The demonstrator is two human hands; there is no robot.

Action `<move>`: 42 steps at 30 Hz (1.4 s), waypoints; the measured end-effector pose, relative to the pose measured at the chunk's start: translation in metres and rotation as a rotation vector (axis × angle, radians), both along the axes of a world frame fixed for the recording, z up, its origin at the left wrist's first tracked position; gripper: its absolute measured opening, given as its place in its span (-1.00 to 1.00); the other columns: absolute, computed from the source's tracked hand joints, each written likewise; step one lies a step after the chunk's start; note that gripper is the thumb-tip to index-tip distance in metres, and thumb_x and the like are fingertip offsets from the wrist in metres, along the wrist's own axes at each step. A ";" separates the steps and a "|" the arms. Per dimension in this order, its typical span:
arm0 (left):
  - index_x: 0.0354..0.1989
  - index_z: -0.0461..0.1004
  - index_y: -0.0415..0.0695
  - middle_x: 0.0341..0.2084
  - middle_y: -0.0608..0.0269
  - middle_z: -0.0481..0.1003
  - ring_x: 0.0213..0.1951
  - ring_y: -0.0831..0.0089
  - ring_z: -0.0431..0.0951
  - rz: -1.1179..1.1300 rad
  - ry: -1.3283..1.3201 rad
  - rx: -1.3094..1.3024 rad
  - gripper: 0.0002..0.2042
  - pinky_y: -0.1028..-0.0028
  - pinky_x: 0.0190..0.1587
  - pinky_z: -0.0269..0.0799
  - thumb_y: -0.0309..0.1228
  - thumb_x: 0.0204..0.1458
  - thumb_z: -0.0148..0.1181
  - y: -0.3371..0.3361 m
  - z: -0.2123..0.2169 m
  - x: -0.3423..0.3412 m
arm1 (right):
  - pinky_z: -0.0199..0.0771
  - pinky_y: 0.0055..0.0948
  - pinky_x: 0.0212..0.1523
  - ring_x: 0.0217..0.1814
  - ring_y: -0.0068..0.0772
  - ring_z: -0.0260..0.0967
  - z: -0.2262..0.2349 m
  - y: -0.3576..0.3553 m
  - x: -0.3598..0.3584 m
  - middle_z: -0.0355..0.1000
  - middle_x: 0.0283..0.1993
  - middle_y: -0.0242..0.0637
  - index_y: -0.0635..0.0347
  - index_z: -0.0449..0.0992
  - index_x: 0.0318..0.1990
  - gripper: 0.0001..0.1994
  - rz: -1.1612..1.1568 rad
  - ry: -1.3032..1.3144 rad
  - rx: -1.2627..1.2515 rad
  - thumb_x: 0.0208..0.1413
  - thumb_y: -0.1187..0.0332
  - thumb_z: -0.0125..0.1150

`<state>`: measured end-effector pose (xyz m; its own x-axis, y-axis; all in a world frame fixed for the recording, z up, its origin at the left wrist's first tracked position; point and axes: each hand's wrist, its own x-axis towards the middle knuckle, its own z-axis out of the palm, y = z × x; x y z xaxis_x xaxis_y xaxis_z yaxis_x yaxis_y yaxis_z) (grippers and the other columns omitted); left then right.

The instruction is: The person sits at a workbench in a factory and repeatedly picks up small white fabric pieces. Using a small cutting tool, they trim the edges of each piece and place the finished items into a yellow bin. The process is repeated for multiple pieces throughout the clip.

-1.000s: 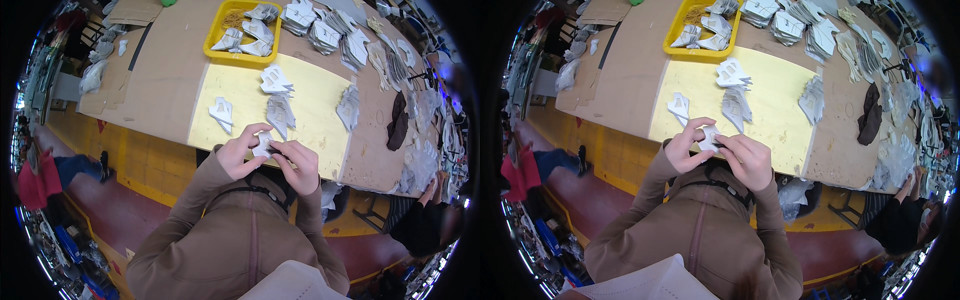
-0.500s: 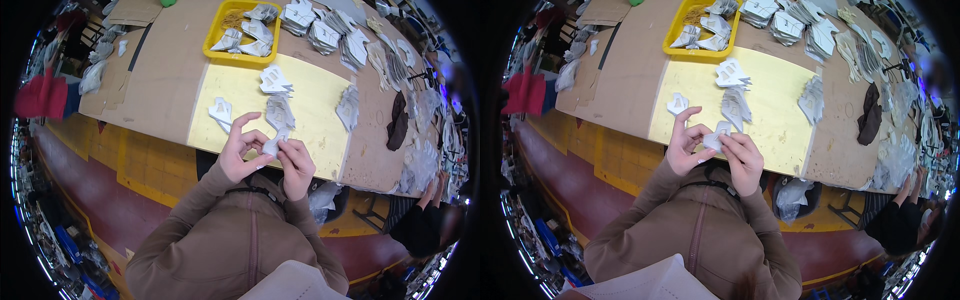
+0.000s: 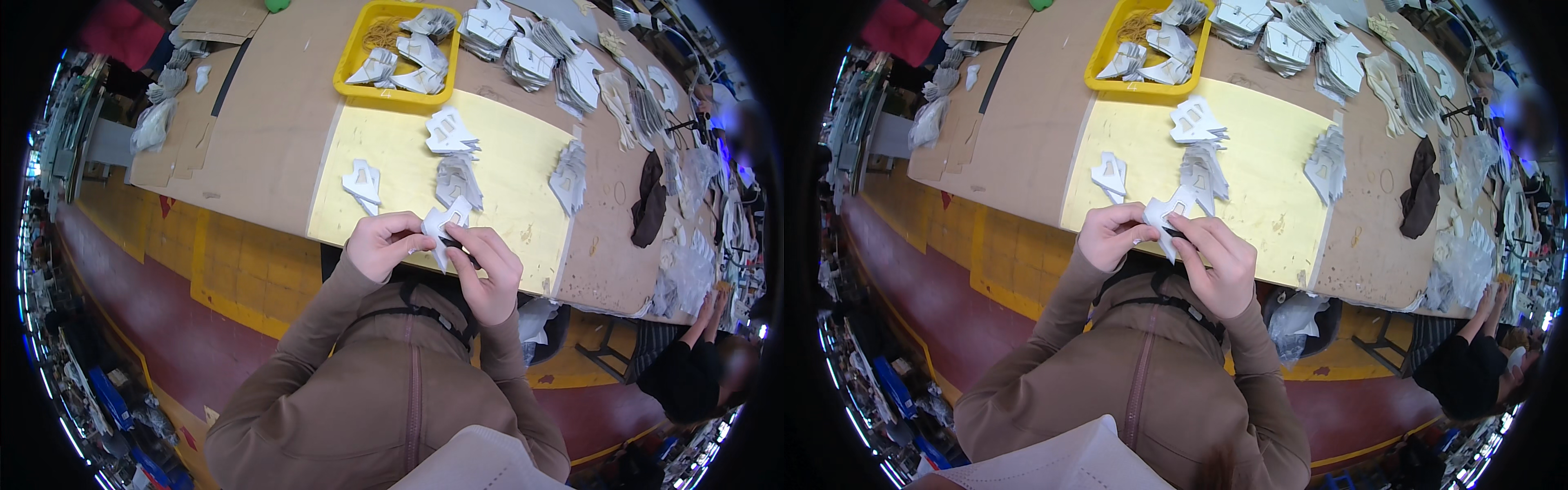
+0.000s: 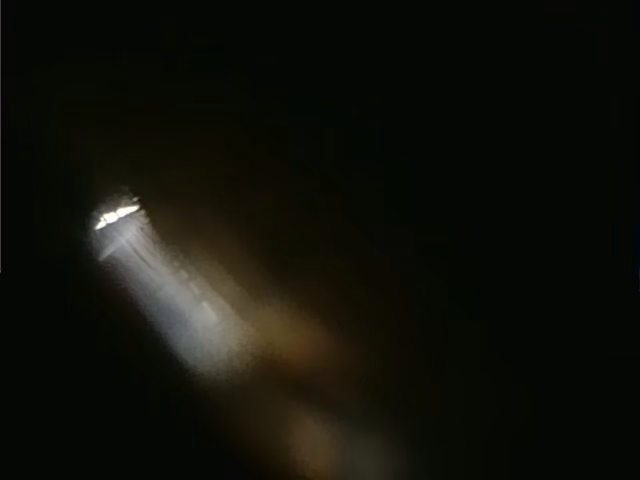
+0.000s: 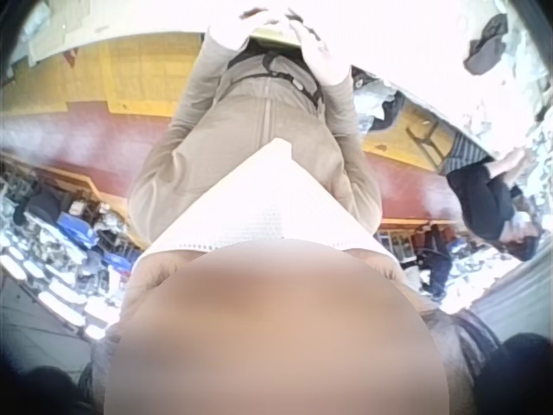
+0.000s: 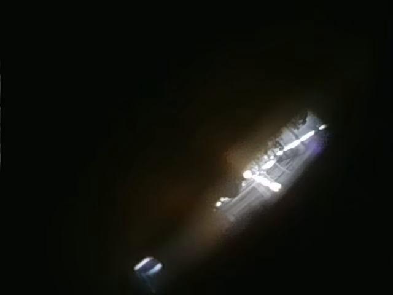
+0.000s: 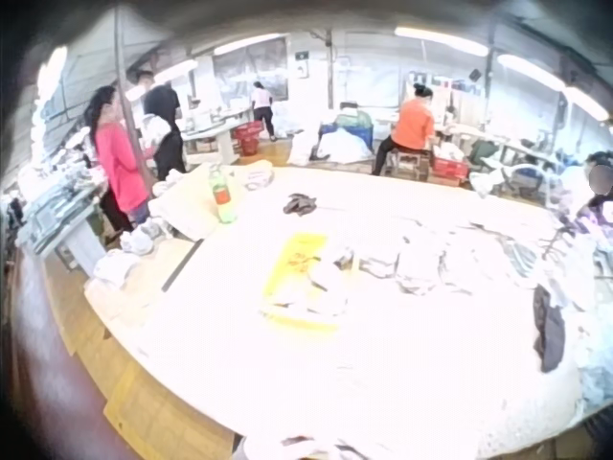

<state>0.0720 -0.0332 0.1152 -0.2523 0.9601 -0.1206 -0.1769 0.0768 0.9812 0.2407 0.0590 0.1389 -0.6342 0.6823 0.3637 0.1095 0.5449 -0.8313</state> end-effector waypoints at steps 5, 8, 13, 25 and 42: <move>-0.31 0.56 -0.33 -0.46 0.32 0.54 -0.39 0.65 0.44 0.000 0.047 0.038 -0.92 0.59 -0.30 0.36 -0.56 0.11 0.20 -0.003 0.000 0.000 | 0.46 -0.42 -0.42 -0.40 -0.29 0.50 0.002 0.000 0.000 0.50 -0.34 -0.16 0.27 0.61 -0.07 -0.66 0.061 0.021 0.011 -0.08 0.62 0.34; -0.34 0.55 -0.33 -0.47 0.30 0.53 -0.40 0.64 0.43 0.042 0.082 0.040 -0.92 0.59 -0.31 0.36 -0.55 0.10 0.21 -0.005 -0.002 0.001 | 0.44 -0.44 -0.43 -0.42 -0.30 0.48 0.002 0.000 0.000 0.50 -0.34 -0.17 0.27 0.60 -0.06 -0.66 0.068 -0.002 0.027 -0.08 0.62 0.34; -0.27 0.55 -0.39 -0.37 0.21 0.57 -0.29 0.56 0.53 0.042 0.125 0.003 -0.91 0.57 -0.20 0.44 -0.67 0.06 0.21 -0.007 -0.002 0.002 | 0.40 -0.50 -0.40 -0.39 -0.38 0.43 0.002 -0.005 -0.001 0.47 -0.33 -0.16 0.33 0.58 -0.03 -0.66 0.057 -0.018 -0.068 -0.03 0.66 0.27; -0.26 0.56 -0.36 -0.40 0.21 0.57 -0.33 0.57 0.52 0.187 0.171 0.071 -0.89 0.57 -0.26 0.42 -0.58 0.07 0.26 -0.012 0.009 0.016 | 0.36 -0.51 -0.44 -0.45 -0.43 0.37 -0.001 -0.022 -0.011 0.44 -0.32 -0.17 0.34 0.55 0.00 -0.70 -0.022 0.051 -0.113 0.06 0.63 0.22; -0.19 0.55 -0.39 -0.40 0.27 0.56 -0.36 0.66 0.49 0.388 -0.077 0.076 -0.86 0.64 -0.31 0.40 -0.62 0.08 0.26 -0.047 0.003 0.036 | 0.41 -0.48 -0.46 -0.45 -0.36 0.43 -0.011 -0.049 -0.012 0.47 -0.33 -0.15 0.33 0.56 -0.01 -0.67 -0.002 0.118 0.002 0.00 0.62 0.29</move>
